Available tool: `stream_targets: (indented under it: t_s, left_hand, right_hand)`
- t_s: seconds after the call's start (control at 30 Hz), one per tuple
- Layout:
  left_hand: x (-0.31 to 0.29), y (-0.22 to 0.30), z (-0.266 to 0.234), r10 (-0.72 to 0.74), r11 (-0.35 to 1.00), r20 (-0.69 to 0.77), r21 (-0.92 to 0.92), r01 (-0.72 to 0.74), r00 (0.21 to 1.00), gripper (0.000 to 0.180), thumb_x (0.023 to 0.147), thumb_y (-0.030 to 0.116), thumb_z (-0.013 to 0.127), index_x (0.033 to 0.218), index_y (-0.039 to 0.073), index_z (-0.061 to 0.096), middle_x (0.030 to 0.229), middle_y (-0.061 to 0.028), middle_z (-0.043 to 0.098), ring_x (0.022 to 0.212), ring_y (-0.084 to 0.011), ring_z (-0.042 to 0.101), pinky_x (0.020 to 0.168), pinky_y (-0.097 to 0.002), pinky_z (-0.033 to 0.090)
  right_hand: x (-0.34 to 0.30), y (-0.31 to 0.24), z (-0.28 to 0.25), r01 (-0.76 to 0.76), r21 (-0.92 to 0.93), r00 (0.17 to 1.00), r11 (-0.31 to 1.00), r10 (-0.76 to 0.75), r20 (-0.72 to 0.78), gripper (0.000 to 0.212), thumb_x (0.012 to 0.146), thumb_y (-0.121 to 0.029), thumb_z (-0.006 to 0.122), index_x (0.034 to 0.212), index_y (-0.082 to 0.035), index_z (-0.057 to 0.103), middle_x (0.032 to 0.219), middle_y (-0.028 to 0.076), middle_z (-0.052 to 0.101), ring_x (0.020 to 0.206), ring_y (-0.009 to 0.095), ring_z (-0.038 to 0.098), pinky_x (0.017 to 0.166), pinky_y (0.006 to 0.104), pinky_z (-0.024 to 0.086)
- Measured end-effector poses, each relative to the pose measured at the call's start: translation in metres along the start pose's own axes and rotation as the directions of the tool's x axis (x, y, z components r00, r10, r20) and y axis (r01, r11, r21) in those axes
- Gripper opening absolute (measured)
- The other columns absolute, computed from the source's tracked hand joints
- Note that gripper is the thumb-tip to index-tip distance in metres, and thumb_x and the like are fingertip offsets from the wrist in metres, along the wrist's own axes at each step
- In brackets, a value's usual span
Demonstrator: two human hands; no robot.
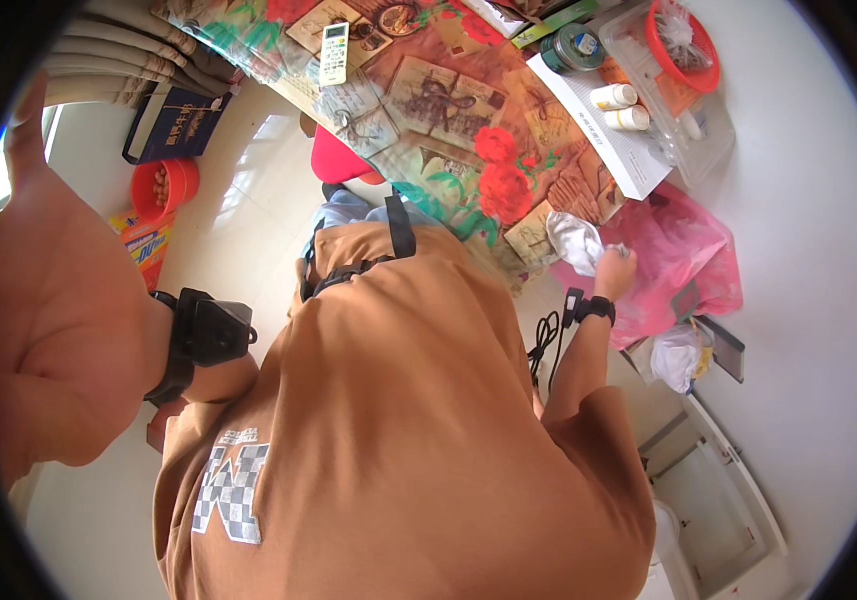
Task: The person taps a pink bag with a flyswatter and then wipes the top and front surfaces of a red wooden cabinet using a cloth.
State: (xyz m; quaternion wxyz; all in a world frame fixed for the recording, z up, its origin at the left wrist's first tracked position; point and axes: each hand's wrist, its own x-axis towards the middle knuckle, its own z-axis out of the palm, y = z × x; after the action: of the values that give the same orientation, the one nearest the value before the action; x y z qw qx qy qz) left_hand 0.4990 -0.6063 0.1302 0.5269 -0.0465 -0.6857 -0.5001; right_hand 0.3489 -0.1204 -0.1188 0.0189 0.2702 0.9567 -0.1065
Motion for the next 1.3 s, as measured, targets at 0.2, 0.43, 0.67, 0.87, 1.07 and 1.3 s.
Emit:
stream_targets:
  t_s: [0.2,0.43,0.67,0.87,1.07,1.3]
  left_hand:
    - [-0.002,0.007,-0.004,0.031,0.999,-0.023,0.046,-0.030,0.999,0.048,0.088,0.033,0.052,0.127,0.006,0.046,0.131,-0.0107,0.049,0.126,-0.0269,0.041,0.105,-0.0590,0.027]
    - [-0.013,0.025,-0.028,0.027,0.979,-0.084,0.203,-0.009,0.996,0.048,0.088,0.033,0.052,0.127,0.006,0.047,0.130,-0.0108,0.049,0.126,-0.0268,0.041,0.105,-0.0590,0.027]
    - [-0.019,0.034,-0.043,-0.023,0.924,-0.149,0.375,0.078,0.989,0.047,0.088,0.032,0.052,0.127,0.006,0.047,0.130,-0.0109,0.049,0.126,-0.0268,0.041,0.105,-0.0590,0.028]
    - [-0.016,0.029,-0.042,-0.050,0.906,-0.155,0.409,0.110,0.987,0.047,0.088,0.032,0.052,0.127,0.006,0.047,0.130,-0.0109,0.049,0.125,-0.0267,0.041,0.105,-0.0590,0.028]
    - [-0.014,0.022,-0.031,-0.067,0.942,-0.098,0.321,0.095,0.993,0.047,0.088,0.032,0.052,0.126,0.006,0.047,0.130,-0.0110,0.049,0.125,-0.0267,0.041,0.105,-0.0590,0.029]
    - [-0.015,0.013,-0.018,-0.049,0.982,-0.024,0.183,0.052,0.999,0.046,0.088,0.031,0.052,0.126,0.006,0.048,0.130,-0.0110,0.050,0.125,-0.0266,0.042,0.104,-0.0590,0.029]
  right_hand:
    - [-0.007,-0.146,-0.029,0.462,0.246,0.873,0.852,-0.486,0.043,0.039,0.075,-0.026,0.052,0.108,-0.008,0.061,0.103,0.021,0.063,0.099,0.041,0.057,0.085,0.0446,0.045]
    - [-0.058,-0.297,0.028,0.778,0.229,0.559,0.585,-0.811,0.175,0.046,0.075,-0.034,0.056,0.113,-0.007,0.060,0.108,0.022,0.062,0.103,0.037,0.058,0.089,0.0431,0.045]
    - [-0.116,-0.343,0.138,0.809,0.185,0.377,0.558,-0.734,0.565,0.072,0.075,-0.044,0.062,0.133,-0.007,0.040,0.135,0.029,0.031,0.113,0.042,0.050,0.095,0.0464,0.042]
    - [-0.133,-0.327,0.156,0.804,0.182,0.414,0.566,-0.752,0.513,0.075,0.072,-0.041,0.068,0.130,-0.008,0.033,0.129,0.026,0.031,0.108,0.045,0.052,0.090,0.0479,0.045]
    - [-0.121,-0.292,0.150,0.719,0.297,0.480,0.629,-0.757,0.444,0.055,0.071,-0.032,0.065,0.118,-0.012,0.044,0.117,0.028,0.042,0.098,0.048,0.054,0.086,0.0493,0.046]
    - [-0.097,-0.178,0.118,0.669,0.295,0.600,0.682,-0.730,0.327,0.042,0.072,-0.025,0.064,0.110,-0.012,0.052,0.105,0.024,0.051,0.095,0.044,0.054,0.081,0.0496,0.046]
